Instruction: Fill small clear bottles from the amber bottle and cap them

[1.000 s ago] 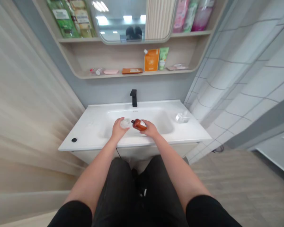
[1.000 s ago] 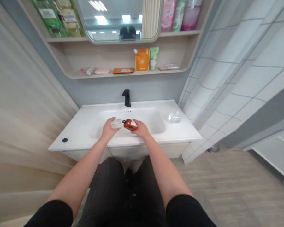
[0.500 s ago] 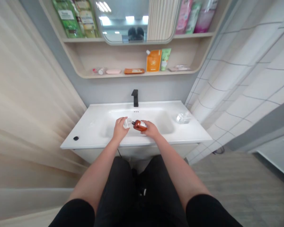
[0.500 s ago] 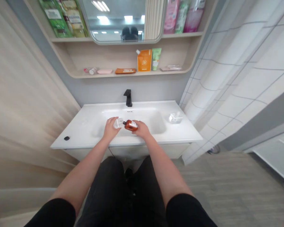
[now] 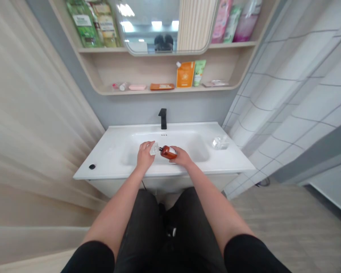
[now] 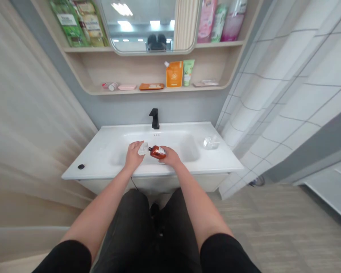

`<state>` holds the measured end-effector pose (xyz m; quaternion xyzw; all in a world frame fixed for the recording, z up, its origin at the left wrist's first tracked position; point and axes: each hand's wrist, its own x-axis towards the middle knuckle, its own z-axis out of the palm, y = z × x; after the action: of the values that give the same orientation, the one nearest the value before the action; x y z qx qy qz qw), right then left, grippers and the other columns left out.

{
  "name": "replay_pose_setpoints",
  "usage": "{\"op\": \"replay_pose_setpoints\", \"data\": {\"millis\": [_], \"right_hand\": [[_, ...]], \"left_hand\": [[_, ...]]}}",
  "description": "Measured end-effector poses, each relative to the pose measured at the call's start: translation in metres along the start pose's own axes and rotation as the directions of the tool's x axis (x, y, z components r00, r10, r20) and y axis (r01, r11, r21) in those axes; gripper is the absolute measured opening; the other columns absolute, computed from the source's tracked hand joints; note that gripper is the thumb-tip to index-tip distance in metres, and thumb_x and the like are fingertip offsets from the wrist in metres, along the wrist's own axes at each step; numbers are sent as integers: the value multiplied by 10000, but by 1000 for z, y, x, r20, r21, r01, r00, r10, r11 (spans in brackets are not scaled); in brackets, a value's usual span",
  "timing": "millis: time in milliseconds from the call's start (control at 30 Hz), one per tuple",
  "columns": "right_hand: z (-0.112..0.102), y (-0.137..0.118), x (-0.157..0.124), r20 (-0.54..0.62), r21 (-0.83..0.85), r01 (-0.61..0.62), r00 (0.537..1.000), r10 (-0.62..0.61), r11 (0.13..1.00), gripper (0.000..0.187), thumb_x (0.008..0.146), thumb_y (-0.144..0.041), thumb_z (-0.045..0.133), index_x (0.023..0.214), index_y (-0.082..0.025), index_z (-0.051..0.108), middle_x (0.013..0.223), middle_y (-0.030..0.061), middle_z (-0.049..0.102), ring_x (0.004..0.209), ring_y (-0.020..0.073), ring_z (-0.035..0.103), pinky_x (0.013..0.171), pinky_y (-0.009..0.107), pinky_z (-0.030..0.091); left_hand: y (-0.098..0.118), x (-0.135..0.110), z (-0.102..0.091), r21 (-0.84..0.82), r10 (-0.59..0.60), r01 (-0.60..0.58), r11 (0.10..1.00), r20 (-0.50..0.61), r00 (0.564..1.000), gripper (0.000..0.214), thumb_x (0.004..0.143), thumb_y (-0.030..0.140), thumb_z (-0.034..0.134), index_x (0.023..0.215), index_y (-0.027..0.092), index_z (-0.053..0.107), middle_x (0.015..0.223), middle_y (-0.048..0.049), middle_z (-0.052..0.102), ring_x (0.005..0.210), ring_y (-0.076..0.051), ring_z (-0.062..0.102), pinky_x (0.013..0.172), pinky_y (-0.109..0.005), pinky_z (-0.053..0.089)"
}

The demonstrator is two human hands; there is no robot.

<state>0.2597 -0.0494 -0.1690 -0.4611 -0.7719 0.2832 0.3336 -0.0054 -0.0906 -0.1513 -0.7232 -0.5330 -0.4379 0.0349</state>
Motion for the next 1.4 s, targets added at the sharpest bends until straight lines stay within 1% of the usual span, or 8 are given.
{"op": "replay_pose_setpoints", "data": {"millis": [133, 267, 433, 700, 933, 1167, 1400], "right_hand": [[0, 3, 1, 13, 23, 18, 1000, -18, 1000, 869, 621, -219, 958, 1445, -258, 686, 1408, 76, 746, 1314, 371, 695, 1185, 501, 505], [-1, 3, 1, 18, 35, 39, 999, -39, 999, 850, 617, -229, 956, 1426, -261, 698, 1365, 62, 765, 1280, 366, 710, 1163, 493, 519], [-1, 2, 1, 27, 44, 14, 1000, -16, 999, 850, 615, -237, 956, 1424, -267, 698, 1358, 60, 766, 1271, 366, 713, 1155, 495, 520], [-1, 1, 2, 33, 30, 1, 999, -2, 1000, 877, 607, -223, 963, 1438, -272, 685, 1364, 59, 764, 1261, 364, 716, 1144, 494, 523], [-1, 0, 1, 38, 28, -9, 999, 8, 1000, 891, 603, -225, 976, 1444, -262, 686, 1377, 73, 760, 1281, 371, 710, 1148, 491, 526], [-1, 1, 2, 48, 22, 10, 999, -11, 1000, 854, 620, -242, 958, 1432, -259, 694, 1337, 60, 773, 1246, 356, 726, 1135, 482, 535], [-2, 0, 1, 50, 45, -16, 999, 13, 999, 848, 617, -246, 963, 1423, -259, 701, 1342, 60, 772, 1255, 351, 722, 1136, 467, 533]], "left_hand": [[2, 0, 0, 66, 13, -12, 998, -3, 1000, 686, 833, 62, 705, 1491, 247, 654, 1366, -128, 648, 1316, -336, 580, 1197, -514, 509], [4, 0, -1, 86, 37, -35, 996, -16, 999, 674, 836, 42, 683, 1481, 234, 659, 1358, -129, 655, 1307, -326, 584, 1193, -494, 517], [5, -1, -2, 94, 32, -31, 995, -2, 999, 730, 803, 24, 693, 1497, 248, 649, 1388, -128, 652, 1336, -333, 571, 1212, -503, 502], [6, -1, -3, 107, 53, -51, 993, -13, 999, 732, 794, 1, 658, 1489, 228, 658, 1381, -130, 656, 1334, -326, 571, 1211, -487, 502], [7, -1, -4, 121, 62, -61, 991, 0, 998, 754, 779, -15, 641, 1492, 232, 656, 1380, -133, 663, 1333, -339, 578, 1210, -517, 501], [7, -1, -3, 113, 69, -68, 991, -2, 998, 781, 757, -32, 627, 1486, 245, 664, 1381, -124, 667, 1336, -333, 578, 1216, -508, 495], [10, -1, -5, 121, 64, -64, 991, 5, 998, 807, 732, -38, 629, 1488, 242, 663, 1385, -126, 661, 1358, -336, 560, 1233, -508, 479]]}}
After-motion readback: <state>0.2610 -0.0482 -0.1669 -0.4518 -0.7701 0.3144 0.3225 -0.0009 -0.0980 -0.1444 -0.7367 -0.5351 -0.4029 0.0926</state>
